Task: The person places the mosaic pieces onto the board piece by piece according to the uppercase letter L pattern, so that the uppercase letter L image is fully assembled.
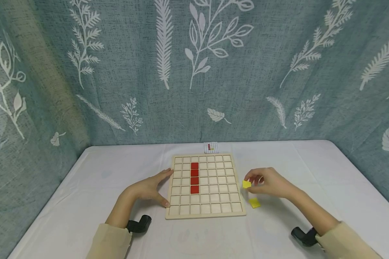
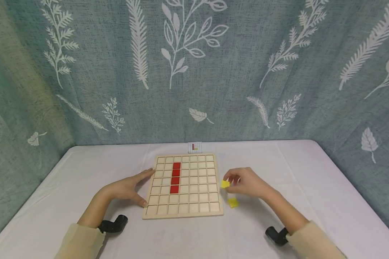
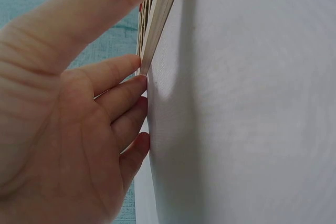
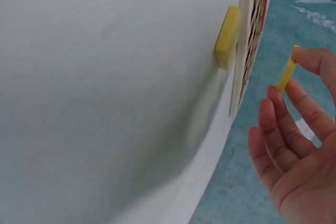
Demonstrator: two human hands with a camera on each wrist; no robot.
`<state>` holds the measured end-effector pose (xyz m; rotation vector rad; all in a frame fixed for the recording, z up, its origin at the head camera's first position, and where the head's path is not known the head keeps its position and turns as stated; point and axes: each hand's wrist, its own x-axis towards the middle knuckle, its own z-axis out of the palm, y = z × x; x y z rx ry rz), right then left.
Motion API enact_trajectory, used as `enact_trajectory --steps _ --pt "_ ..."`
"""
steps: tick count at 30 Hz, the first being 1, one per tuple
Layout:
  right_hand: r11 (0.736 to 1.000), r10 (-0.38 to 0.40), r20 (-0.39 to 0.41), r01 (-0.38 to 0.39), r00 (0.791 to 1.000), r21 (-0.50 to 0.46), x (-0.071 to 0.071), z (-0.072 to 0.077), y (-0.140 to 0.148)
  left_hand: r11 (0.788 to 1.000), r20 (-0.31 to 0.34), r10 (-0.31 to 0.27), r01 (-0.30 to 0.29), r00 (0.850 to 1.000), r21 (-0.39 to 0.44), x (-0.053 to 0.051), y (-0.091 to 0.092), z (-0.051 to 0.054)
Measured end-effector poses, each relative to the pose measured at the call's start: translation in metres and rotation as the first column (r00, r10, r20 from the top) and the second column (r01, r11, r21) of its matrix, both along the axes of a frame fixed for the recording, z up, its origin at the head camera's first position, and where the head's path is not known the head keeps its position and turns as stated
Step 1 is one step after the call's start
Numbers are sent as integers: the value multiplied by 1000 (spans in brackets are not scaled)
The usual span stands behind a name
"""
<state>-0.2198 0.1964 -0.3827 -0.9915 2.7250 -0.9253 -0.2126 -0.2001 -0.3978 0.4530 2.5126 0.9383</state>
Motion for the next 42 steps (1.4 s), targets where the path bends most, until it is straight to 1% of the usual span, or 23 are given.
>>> enact_trajectory --steps 6,11,14,17,21,23,26,31,36,39,42 --pt "999 31 -19 -31 999 -9 -3 1 -15 1000 2 4 -4 1000 -2 -1 0 -1" --pt "999 30 -37 -31 999 -16 -5 0 -32 1000 -3 2 -2 1000 -9 -2 -1 -2" --pt "998 37 -31 -38 999 -41 -7 -1 -43 1000 -4 -8 8 1000 -6 -2 -2 -2" --pt "995 40 -7 -40 999 -89 -8 -2 -56 1000 -3 -15 15 1000 0 -1 -2 0" --pt "987 29 62 -18 998 -161 -9 -7 -71 1000 -6 -20 20 1000 4 0 -1 1" --pt "984 27 94 -10 995 -176 -10 -10 -79 1000 -9 -21 21 1000 0 0 -1 2" --pt "987 39 107 -21 993 -161 -11 -13 -88 1000 -5 -13 13 1000 -1 0 0 2" --pt "995 56 98 -47 994 -91 -13 -14 -100 1000 -6 -9 9 1000 -3 -1 0 1" --pt "1000 27 110 -26 994 -14 -12 -12 -109 1000 -11 -16 16 1000 -5 -1 0 2" --pt "1000 10 101 -13 995 27 -11 -11 -114 1000 -17 -27 27 999 -11 0 0 2" --pt "999 6 87 -10 996 53 -9 -9 -118 1000 -12 -18 18 1000 -10 0 0 3"
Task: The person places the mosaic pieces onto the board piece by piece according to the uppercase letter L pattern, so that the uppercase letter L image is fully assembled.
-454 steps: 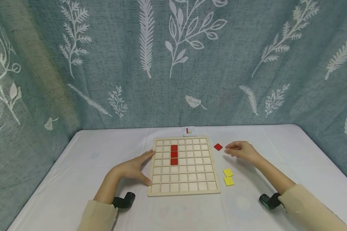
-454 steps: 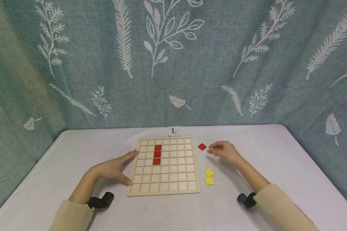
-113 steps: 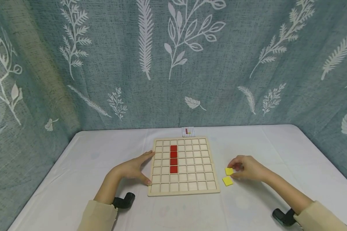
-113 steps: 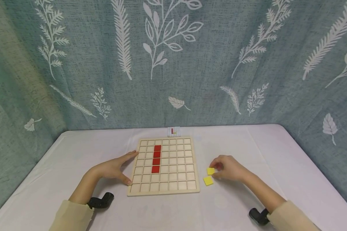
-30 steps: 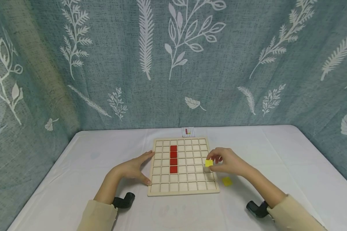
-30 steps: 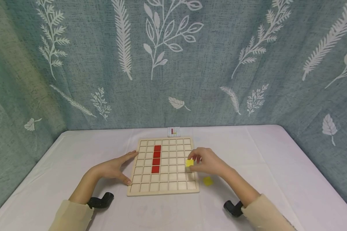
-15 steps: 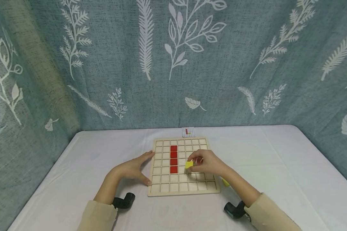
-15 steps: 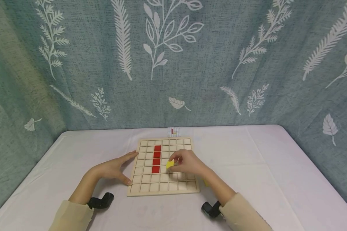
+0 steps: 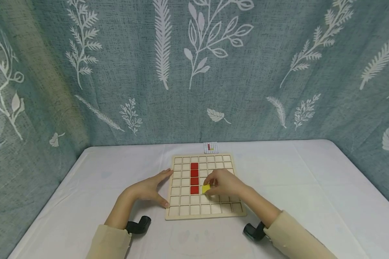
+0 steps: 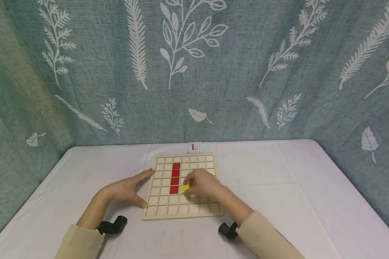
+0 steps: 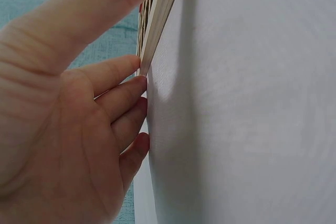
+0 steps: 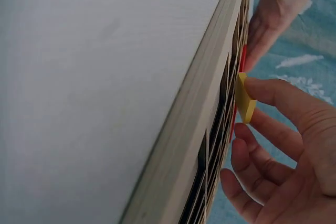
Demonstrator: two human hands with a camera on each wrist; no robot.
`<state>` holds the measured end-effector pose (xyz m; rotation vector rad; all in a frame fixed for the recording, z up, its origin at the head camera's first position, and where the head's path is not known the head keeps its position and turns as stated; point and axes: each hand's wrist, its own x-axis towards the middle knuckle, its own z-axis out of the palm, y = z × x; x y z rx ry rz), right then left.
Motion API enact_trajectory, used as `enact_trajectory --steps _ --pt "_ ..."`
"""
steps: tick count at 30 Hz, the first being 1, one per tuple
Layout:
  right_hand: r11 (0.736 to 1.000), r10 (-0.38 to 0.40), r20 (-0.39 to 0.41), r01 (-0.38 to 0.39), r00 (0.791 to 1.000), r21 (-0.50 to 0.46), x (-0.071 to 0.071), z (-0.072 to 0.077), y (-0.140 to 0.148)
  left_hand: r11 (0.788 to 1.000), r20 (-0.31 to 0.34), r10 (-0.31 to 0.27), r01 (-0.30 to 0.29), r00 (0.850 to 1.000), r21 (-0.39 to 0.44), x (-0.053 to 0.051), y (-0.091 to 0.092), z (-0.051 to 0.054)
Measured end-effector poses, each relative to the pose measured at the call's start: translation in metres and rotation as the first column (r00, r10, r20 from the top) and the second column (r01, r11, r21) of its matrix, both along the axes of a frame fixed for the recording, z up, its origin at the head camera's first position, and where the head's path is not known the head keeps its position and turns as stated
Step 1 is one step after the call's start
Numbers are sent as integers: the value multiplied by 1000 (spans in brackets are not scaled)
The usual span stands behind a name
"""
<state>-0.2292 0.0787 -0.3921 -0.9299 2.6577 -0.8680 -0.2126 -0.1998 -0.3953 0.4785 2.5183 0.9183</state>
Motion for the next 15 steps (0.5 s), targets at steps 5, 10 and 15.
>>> enact_trajectory --steps 5,10,15 --pt "1000 14 -22 -14 1000 13 1 1 -5 1000 3 2 -2 1000 2 1 0 1" --pt "1000 18 -43 -16 999 27 1 -1 -7 1000 1 2 -2 1000 5 1 0 0" --pt "998 -5 -68 10 998 60 2 -2 -8 1000 8 5 -5 1000 11 0 0 -1"
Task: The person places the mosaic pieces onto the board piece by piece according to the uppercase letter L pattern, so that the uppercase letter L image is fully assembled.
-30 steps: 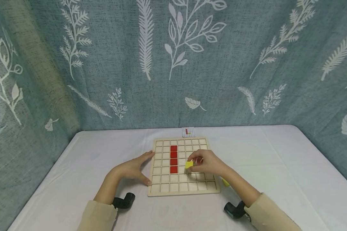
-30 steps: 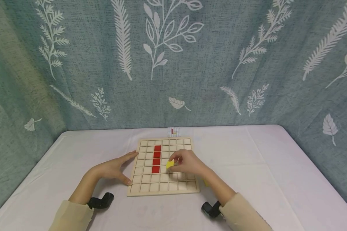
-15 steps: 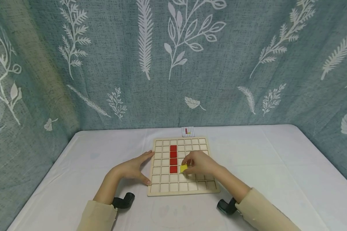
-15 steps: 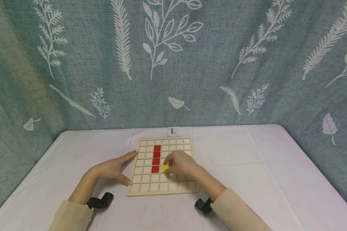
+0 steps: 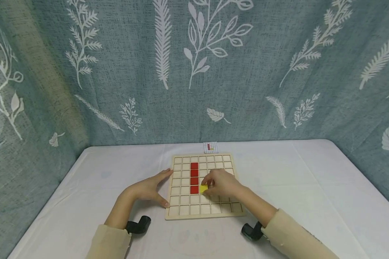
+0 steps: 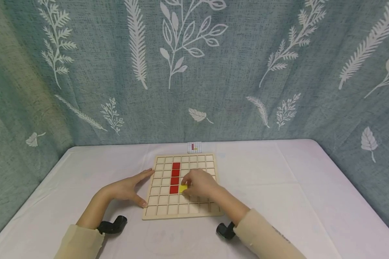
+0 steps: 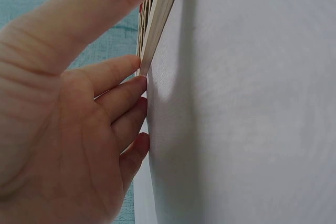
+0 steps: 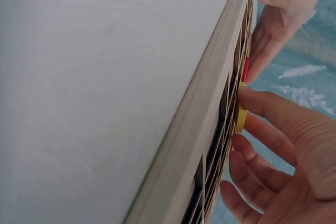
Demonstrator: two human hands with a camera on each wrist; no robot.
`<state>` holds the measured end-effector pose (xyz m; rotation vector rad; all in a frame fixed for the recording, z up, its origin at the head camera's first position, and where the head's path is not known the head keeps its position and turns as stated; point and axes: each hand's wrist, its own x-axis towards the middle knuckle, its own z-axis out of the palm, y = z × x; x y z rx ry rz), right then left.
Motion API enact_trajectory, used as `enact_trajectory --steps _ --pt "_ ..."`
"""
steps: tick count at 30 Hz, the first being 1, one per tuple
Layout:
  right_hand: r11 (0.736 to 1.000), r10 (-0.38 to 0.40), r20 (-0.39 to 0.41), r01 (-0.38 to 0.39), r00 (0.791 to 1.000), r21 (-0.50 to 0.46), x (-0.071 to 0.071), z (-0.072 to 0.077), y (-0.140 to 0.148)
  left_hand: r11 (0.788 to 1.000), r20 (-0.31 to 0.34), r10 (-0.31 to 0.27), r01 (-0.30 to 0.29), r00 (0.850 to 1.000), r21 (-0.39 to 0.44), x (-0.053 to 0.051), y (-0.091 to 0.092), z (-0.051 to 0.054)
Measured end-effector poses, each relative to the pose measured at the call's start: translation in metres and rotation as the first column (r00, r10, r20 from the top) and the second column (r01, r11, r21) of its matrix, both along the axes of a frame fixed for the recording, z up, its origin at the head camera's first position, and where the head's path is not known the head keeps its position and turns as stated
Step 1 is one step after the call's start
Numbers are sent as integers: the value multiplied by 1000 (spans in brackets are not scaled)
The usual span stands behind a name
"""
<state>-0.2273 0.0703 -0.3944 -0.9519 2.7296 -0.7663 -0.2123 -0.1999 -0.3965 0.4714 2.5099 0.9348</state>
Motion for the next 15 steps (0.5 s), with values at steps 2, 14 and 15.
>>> enact_trajectory --steps 2,14,15 --pt "1000 -11 3 11 1000 16 0 0 -1 1000 3 -1 1 1000 -1 -1 0 -1" --pt "986 46 183 -15 982 -164 -7 5 26 1000 3 -4 4 1000 4 -2 -1 -1" --pt "981 55 209 -14 976 -192 -9 6 30 1000 3 -2 2 1000 3 -2 -1 -2"
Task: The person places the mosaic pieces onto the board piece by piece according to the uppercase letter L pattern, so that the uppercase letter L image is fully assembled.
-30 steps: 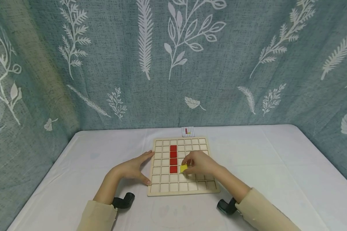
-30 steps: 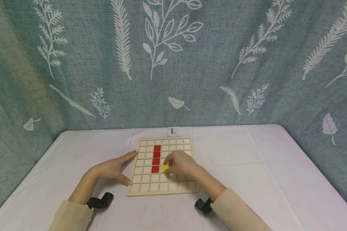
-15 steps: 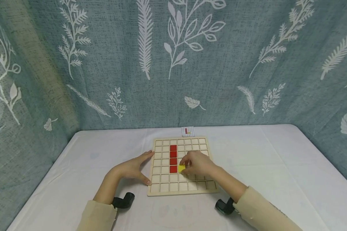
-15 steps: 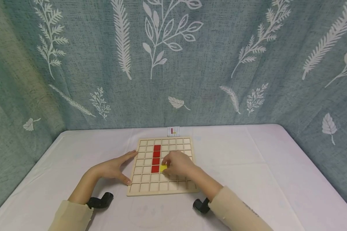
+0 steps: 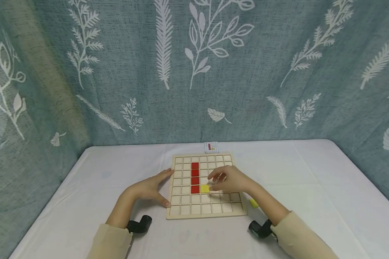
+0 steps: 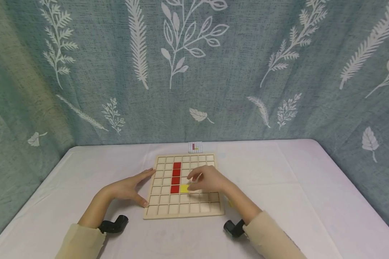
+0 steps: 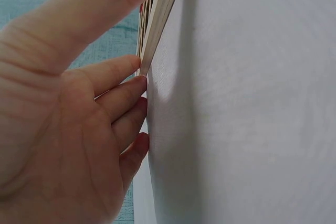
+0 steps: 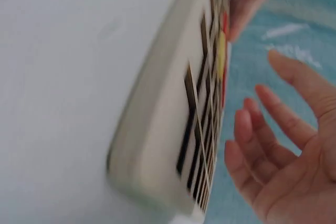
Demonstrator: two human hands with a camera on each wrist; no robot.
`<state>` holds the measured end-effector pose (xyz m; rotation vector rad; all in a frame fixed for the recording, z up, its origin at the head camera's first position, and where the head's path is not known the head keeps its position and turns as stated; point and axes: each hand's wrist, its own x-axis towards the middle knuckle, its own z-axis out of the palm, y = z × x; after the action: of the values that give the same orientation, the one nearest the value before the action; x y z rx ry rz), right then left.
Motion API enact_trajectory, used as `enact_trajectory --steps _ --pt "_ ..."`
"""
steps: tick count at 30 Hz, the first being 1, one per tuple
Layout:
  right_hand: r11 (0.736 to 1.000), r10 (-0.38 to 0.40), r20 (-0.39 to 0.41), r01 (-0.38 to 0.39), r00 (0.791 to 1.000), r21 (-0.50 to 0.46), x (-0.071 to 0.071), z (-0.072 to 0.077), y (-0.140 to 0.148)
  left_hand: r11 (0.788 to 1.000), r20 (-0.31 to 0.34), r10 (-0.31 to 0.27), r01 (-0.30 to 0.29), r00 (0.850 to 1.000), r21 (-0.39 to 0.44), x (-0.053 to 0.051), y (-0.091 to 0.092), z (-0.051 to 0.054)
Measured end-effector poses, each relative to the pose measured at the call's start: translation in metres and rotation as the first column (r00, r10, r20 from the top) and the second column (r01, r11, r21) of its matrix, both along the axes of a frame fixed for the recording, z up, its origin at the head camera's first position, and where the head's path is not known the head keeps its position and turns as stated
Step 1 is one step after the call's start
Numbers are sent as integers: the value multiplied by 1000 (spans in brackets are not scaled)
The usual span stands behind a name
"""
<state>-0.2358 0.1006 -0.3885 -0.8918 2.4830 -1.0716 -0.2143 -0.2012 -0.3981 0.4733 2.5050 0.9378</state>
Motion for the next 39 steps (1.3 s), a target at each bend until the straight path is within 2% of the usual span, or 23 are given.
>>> enact_trajectory --steps 7,13,20,26,30,39 --pt "982 -72 180 102 981 -161 0 2 31 1000 -2 -6 6 1000 4 -2 0 -1" --pt "968 -130 250 178 959 -178 6 3 55 1000 -2 -6 6 1000 9 -3 0 -1" --pt "974 -172 244 202 954 -104 13 2 81 1000 -3 -19 19 1000 13 -2 -2 1" --pt "977 -152 265 185 952 -105 19 -2 99 1000 7 -10 10 1000 22 -1 -2 1" --pt "982 -113 252 147 961 -121 22 -6 105 999 4 -18 17 1000 32 0 -1 0" --pt "996 -79 105 82 991 -26 23 -12 111 999 8 -23 23 1000 35 0 -2 0"
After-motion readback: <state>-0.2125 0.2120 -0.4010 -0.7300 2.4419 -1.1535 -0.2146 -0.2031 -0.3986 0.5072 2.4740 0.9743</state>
